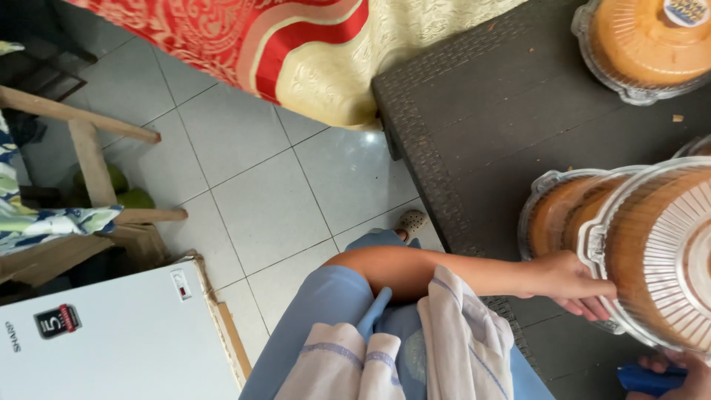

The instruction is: The person uses a blue stapler to seal plastic cake containers one by one, moving them between stacks on a table.

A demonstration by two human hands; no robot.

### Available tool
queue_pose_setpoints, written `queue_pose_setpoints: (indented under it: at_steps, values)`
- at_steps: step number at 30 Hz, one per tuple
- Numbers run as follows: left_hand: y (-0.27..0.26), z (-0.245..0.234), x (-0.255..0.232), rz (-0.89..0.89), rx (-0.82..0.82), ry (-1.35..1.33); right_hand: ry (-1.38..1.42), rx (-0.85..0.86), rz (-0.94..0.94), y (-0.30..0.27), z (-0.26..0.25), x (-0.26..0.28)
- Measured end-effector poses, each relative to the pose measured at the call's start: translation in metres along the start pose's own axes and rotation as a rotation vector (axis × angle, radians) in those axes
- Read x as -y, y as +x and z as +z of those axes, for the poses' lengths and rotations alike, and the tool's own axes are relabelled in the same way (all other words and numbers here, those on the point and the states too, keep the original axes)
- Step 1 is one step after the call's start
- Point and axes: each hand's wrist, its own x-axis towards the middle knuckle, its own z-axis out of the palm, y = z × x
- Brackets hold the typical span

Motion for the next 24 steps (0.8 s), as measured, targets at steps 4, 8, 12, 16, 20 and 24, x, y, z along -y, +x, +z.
queue_pose_setpoints:
  at_steps: [4, 8, 12, 16, 20, 24]
  values:
    - [0.005, 0.003, 0.012, 0.133, -0.071, 0.026, 0.017, 0.01, -0.136, -0.018, 0.003, 0.014]
    - [-0.007, 0.01, 0.006, 0.187, -0.131, 0.072, 0.613, -0.422, 0.422, -0.06, 0.058, 0.205]
    - [-0.007, 0.01, 0.009, 0.214, -0.108, 0.078, 0.667, -0.419, 0.394, -0.082, 0.066, 0.252]
    - [0.01, 0.01, 0.028, 0.232, -0.152, 0.079, 0.801, -0.603, 0.488, -0.093, 0.068, 0.242]
    - [0.0, 0.009, 0.034, 0.247, -0.13, 0.088, 1.252, -0.48, 0.592, -0.12, 0.07, 0.26]
    - [-0.012, 0.009, 0.022, 0.114, -0.111, 0.064, 1.39, -0.165, 0.529, -0.157, 0.104, 0.251]
